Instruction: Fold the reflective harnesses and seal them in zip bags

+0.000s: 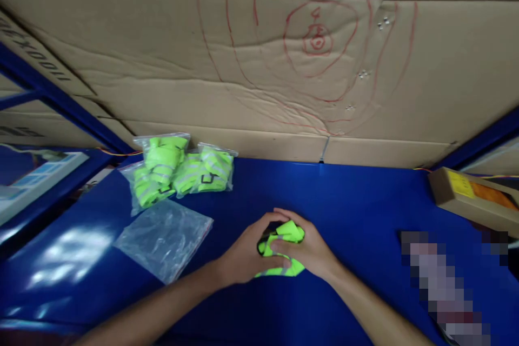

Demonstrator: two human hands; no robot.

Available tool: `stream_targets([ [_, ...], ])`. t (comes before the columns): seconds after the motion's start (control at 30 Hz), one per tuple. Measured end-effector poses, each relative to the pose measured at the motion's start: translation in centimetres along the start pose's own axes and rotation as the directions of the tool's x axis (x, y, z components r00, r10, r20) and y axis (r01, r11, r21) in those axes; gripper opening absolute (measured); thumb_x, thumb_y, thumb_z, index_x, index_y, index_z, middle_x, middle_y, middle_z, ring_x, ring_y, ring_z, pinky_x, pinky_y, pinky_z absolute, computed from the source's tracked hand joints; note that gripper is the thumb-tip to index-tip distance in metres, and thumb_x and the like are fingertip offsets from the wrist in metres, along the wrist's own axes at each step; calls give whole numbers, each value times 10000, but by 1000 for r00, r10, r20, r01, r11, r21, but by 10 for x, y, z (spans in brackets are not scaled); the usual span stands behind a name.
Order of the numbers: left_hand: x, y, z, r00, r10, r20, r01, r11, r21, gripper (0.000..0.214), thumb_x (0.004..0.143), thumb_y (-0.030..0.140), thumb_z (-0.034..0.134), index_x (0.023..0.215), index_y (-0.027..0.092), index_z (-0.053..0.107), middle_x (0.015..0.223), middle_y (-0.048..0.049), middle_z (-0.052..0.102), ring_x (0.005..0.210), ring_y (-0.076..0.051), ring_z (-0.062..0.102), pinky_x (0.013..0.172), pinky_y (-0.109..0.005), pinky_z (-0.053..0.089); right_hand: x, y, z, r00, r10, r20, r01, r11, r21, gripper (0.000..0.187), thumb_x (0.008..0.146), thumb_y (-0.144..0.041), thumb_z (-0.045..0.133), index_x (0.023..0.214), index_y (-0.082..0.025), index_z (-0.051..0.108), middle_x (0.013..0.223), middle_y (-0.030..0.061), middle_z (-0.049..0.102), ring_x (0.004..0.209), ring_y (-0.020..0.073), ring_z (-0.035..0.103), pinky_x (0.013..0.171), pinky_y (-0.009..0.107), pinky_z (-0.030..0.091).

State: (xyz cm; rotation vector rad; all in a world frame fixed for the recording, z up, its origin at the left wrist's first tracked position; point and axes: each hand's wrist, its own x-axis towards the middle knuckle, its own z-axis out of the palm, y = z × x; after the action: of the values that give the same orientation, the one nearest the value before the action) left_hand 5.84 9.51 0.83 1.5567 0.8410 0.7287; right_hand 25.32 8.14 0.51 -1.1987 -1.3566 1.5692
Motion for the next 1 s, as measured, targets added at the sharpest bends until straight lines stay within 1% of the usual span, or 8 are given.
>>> stream_targets([
  [0.2, -6, -13, 0, 990, -93, -103, 101, 992, 79, 1252, 420, 527, 1018, 1479, 253, 408, 1522, -164, 340, 1268, -333, 536, 1092, -534, 503, -7, 7, 13, 983, 156, -95, -160, 986, -43, 554, 736, -532, 863, 1183, -225, 748, 908, 39, 784, 789, 217, 723, 675, 286, 580],
  [0.3, -5, -4, -9, 994, -95, -52, 100, 989, 107, 1294, 459, 566, 997, 1538, 263, 349, 1528, -181, 310, 1249, -335, 540, 1075, -551, 512, -7, 10, 19, 971, 151, -185, -158, 987, -22, 494, 677, -541, 901, 1019, -201, 791, 841, 45, 780, 688, 203, 699, 595, 270, 555],
  [0.4, -21, 24, -32, 998, 32, -46, -23, 985, 170, 1101, 661, 580, 912, 1549, 254, 350, 1573, -198, 307, 1227, -290, 577, 1047, -473, 532, -5, 8, 17, 954, 213, -209, -191, 974, 124, 554, 635, -542, 932, 1035, -188, 786, 834, 61, 789, 674, 220, 718, 597, 289, 571],
  [0.47, -47, 44, -55, 988, 138, -73, -102, 925, 366, 624, 893, 530, 737, 1410, 245, 535, 1450, -150, 504, 1280, -266, 561, 1079, -418, 491, -2, 3, 9, 931, 273, -243, -217, 948, 232, 608, 611, -529, 955, 1083, -192, 773, 842, 68, 797, 679, 237, 739, 607, 309, 592],
  [0.57, -97, 53, -90, 929, 115, -352, 175, 701, 691, 312, 951, 518, 653, 969, 207, 670, 986, -66, 675, 932, -224, 649, 880, -358, 499, 3, -7, -6, 898, 286, -334, -172, 928, 330, 669, 596, -501, 974, 1156, -207, 757, 928, 84, 814, 755, 259, 774, 655, 317, 619],
  [0.67, -135, 34, -109, 852, -96, -514, 476, 551, 685, 318, 879, 489, 723, 1044, 220, 679, 1050, -65, 700, 906, -244, 670, 734, -308, 448, 4, -14, -13, 896, 256, -363, -112, 921, 374, 660, 609, -492, 972, 1166, -209, 757, 967, 90, 817, 811, 270, 785, 676, 313, 623],
  [0.8, -143, 5, -109, 845, -299, -443, 498, 741, 451, 264, 894, 427, 647, 965, 179, 704, 829, -34, 676, 722, -186, 619, 664, -268, 399, 0, -15, -1, 916, 215, -339, -82, 927, 365, 636, 632, -493, 961, 1158, -198, 759, 935, 85, 815, 778, 260, 777, 670, 318, 615],
  [1.0, -96, -7, -69, 923, -303, -239, 355, 908, 221, 408, 906, 532, 604, 865, 145, 728, 667, -18, 650, 627, -154, 596, 612, -245, 422, -11, -16, 18, 946, 141, -293, -18, 923, 385, 590, 635, -506, 956, 1104, -208, 758, 879, 58, 796, 731, 219, 743, 646, 295, 587],
])
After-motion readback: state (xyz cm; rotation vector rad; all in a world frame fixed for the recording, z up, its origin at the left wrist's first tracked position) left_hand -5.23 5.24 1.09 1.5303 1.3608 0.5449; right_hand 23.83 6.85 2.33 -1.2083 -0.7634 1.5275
